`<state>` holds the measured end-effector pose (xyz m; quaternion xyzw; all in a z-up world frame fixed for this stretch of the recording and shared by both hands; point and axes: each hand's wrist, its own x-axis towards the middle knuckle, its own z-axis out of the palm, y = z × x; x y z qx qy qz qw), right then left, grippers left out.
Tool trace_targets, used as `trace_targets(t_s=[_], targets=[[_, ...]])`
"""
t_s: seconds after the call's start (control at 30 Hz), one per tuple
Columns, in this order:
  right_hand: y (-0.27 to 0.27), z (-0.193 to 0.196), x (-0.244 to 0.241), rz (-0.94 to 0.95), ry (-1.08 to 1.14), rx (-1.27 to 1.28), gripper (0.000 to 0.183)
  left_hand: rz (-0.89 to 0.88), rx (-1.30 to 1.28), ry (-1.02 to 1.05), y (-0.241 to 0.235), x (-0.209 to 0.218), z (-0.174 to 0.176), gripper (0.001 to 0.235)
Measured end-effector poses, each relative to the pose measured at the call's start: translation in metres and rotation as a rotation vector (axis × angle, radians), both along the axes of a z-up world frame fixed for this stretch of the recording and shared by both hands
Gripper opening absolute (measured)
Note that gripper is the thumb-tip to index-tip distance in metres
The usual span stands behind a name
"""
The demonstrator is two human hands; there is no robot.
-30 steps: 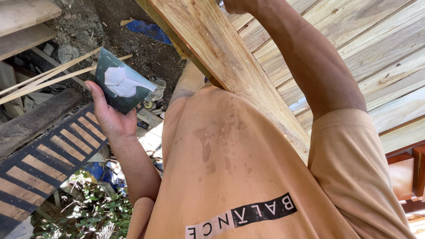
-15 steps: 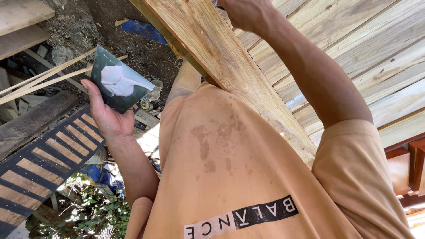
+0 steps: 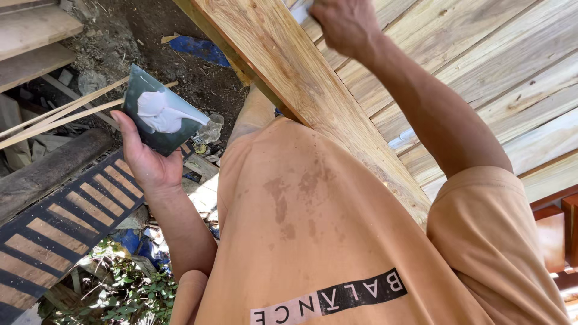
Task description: The person uses a putty knife to scoop a white filler substance from a small square board and applies it to the gaps and joints of a wooden structure. They repeatedly smooth the filler into the wood grain and along the seams of the planks.
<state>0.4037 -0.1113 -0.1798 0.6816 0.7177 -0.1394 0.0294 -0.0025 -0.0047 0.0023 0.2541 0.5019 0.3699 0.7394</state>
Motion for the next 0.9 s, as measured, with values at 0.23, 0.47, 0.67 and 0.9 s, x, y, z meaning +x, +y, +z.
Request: trace_targets(t_s=[0.23,0.47,0.67,0.9], targets=[[0.008,-0.017,-0.009,-0.189,0.384,-0.157,0.024,-0.035,-0.012,-0.024,-0.004,0.002,0.000,0.056],[0.013,-0.034,-0.027,0.009,0.084,-0.029,0.016,-0.034,-0.011,-0.041,-0.008,0.009,0.002,0.057],[-0.041,0.012,-0.023,0.266,-0.147,-0.079,0.036,-0.034,-0.007,-0.021,-0.006,0.015,0.003,0.058],[-0.019,-0.031,-0.008,-0.003,0.190,-0.092,0.035,-0.102,0.035,-0.039,-0.003,0.036,0.001,0.058]])
